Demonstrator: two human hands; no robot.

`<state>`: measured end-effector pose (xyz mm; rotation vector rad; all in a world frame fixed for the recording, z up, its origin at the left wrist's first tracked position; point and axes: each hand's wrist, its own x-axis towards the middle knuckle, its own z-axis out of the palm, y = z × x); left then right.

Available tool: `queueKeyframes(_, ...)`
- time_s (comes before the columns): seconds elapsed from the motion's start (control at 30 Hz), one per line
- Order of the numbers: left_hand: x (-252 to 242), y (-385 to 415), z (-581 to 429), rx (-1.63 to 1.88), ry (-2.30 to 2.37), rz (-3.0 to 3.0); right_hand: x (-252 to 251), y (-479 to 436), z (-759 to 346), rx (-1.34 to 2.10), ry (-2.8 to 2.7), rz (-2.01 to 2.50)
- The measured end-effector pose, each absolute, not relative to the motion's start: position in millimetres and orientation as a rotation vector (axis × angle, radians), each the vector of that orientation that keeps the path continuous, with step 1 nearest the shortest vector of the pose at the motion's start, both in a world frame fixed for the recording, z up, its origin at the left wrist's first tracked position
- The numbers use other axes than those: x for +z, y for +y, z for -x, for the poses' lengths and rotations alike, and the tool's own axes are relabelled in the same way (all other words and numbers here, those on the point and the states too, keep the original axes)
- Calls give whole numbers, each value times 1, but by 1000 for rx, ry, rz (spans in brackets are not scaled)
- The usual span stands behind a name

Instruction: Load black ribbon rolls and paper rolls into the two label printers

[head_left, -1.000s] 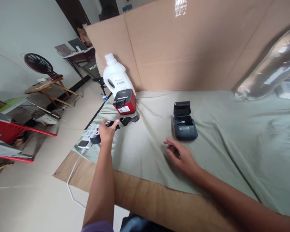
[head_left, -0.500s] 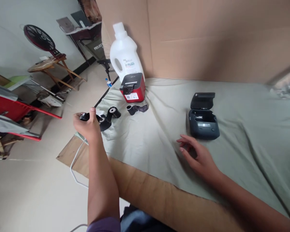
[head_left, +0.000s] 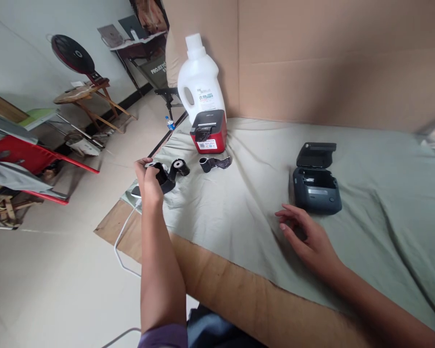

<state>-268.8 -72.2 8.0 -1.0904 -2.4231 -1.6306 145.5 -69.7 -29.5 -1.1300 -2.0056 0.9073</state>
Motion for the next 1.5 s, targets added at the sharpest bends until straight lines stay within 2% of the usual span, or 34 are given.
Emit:
queueKeyframes(0.13,13,-71,266,-1714,-2381,1086,-30,-70,-146,910,-2010,1117)
queueKeyframes(0.33,19,-74,257,-1365,-2529,1281,-31,-69,-147,903,-2030,1105)
queueKeyframes(0.5,23,-75,249,-948,-2544,1172,-32,-69,-147,895,-2052,1107)
queueKeyframes(1.37,18,-73,225,-539,-2749,921,-34,-67,-149,919,-2077,1104)
queueKeyframes(1.5,23,-71,216,-588,-2652,923,-32,-67,-148,939,-2054,1094)
